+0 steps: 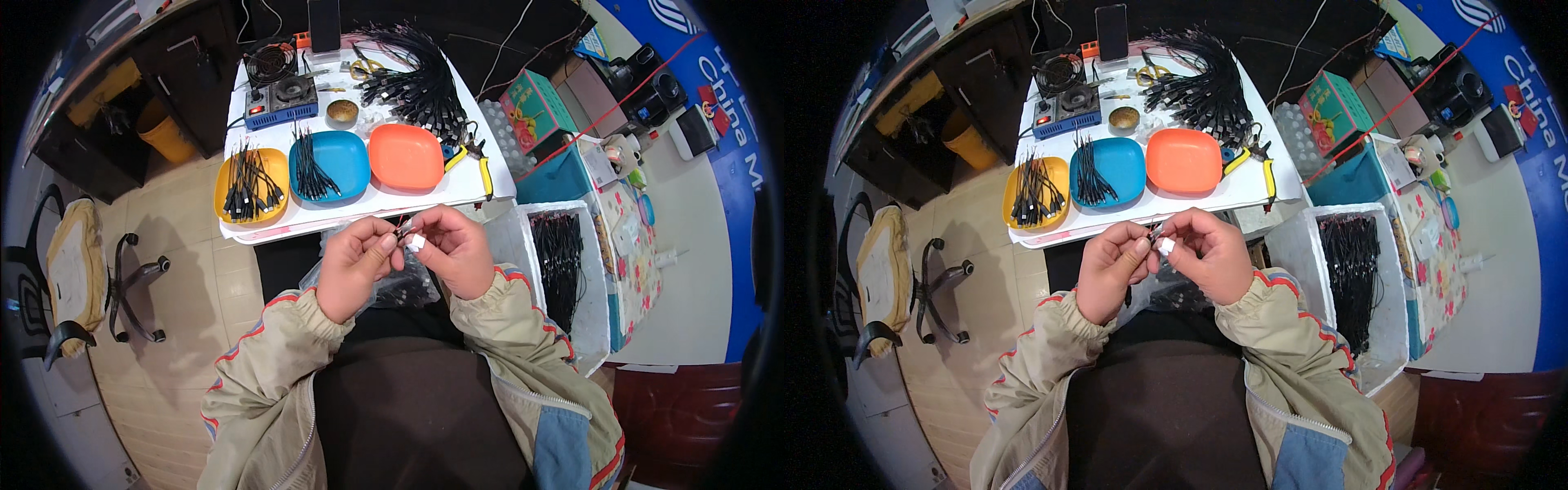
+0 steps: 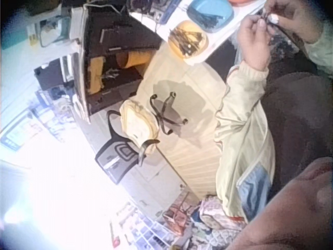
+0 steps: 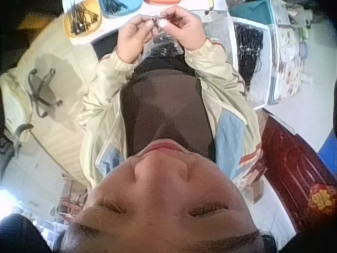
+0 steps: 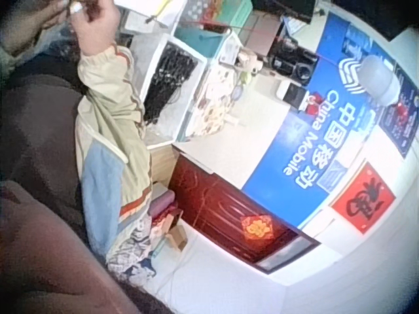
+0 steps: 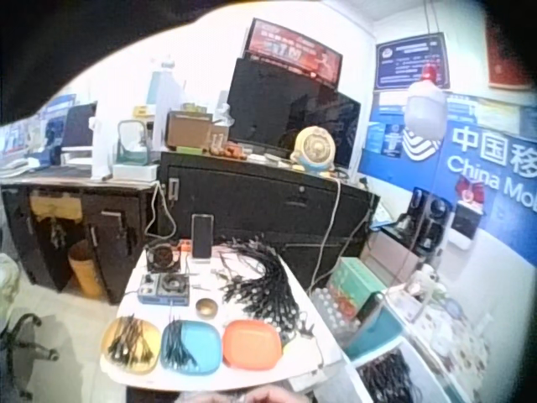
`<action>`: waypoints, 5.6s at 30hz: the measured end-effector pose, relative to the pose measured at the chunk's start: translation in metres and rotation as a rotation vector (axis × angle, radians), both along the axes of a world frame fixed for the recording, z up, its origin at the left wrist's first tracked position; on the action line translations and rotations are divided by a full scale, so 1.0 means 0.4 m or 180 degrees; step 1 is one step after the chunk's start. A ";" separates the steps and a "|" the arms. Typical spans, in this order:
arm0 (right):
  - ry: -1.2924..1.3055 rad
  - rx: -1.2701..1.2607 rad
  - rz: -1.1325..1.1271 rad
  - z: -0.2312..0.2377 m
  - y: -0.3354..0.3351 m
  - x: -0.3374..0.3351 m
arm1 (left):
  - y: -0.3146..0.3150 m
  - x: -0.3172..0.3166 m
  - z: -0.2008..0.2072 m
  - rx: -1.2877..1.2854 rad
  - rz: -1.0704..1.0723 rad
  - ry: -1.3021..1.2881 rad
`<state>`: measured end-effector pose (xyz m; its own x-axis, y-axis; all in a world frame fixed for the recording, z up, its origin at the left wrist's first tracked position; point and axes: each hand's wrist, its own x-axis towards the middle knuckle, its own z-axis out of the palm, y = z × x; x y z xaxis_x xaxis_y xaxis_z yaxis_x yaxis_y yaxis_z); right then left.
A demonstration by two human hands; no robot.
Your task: The person assembles small electronic components by hand, inserting wires into connectors and organizing them into trays. They repeatedly pick up wires, align them, and place them into colored trays on the table.
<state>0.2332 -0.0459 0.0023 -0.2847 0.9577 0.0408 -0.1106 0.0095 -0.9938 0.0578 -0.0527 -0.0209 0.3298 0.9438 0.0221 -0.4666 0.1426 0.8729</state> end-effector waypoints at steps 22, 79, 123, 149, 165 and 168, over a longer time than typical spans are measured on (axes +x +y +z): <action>0.1931 -0.0735 0.0145 -0.045 -0.043 -0.041 | -0.041 0.004 0.018 -0.0467 -0.0247 -0.0884; -0.4203 -0.0097 -0.1408 -0.221 1.037 0.199 | 0.090 -0.088 -0.080 -0.0412 -0.0128 -0.0375; -0.2372 0.3780 0.1799 -0.088 -0.020 -0.058 | 0.322 -0.030 0.099 0.0135 0.0043 -0.0691; 0.0293 0.0692 -0.0020 0.099 0.129 -0.130 | 0.076 -0.107 0.124 0.0507 0.0797 0.0317; -0.0273 0.0983 0.0053 0.062 0.139 -0.098 | 0.066 -0.079 0.099 0.0049 0.0512 0.0108; 0.0169 0.0491 0.0204 0.057 0.139 -0.095 | 0.067 -0.078 0.087 0.0160 0.0594 0.0054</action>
